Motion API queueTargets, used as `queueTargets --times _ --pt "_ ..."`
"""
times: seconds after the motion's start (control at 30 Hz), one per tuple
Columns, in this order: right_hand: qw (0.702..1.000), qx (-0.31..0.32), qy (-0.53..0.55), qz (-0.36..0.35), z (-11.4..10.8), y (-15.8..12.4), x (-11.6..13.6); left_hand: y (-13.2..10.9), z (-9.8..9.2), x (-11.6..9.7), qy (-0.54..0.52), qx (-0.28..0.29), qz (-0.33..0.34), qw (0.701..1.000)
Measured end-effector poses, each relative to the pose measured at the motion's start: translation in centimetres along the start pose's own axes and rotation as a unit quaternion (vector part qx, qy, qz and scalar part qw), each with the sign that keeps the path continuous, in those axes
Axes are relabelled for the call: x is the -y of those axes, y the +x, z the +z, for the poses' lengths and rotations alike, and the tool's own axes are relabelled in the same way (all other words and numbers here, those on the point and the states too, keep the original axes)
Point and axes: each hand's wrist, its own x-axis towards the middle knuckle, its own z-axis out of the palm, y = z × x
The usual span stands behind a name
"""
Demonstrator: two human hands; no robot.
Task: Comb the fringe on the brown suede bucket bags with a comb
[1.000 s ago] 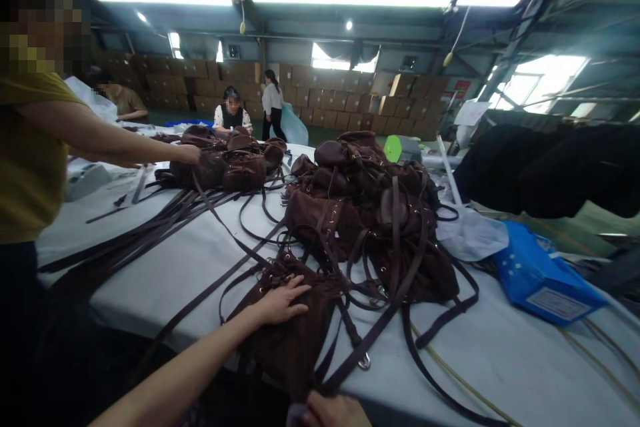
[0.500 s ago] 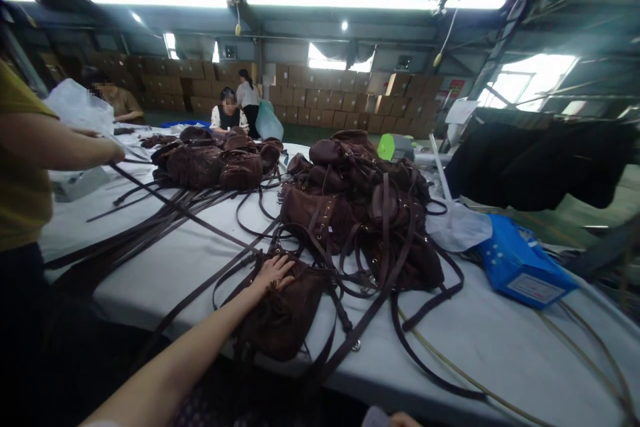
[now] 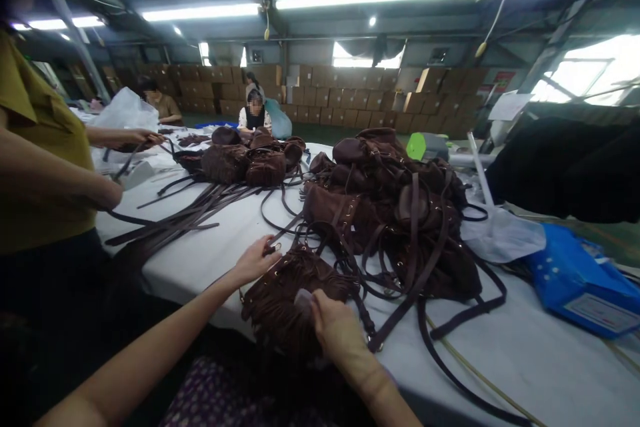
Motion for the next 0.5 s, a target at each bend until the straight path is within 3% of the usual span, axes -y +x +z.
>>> queueTargets --times 0.1,0.17,0.3,0.5 --pt "0.998 0.025 -0.057 -0.022 0.9 3.6 2.8 2.5 1.6 -0.1 0.046 -0.035 -0.032 0.998" --pt "0.996 0.047 -0.061 -0.039 2.0 4.0 3.9 3.0 3.4 0.0 0.081 -0.04 -0.056 0.994" --pt "0.991 0.097 -0.052 -0.078 4.3 -0.1 4.4 3.3 5.8 0.9 0.125 -0.038 -0.071 0.989" --pt "0.987 0.124 0.076 -0.074 6.6 -7.8 1.3 4.0 6.2 1.3 0.121 -0.066 -0.054 0.989"
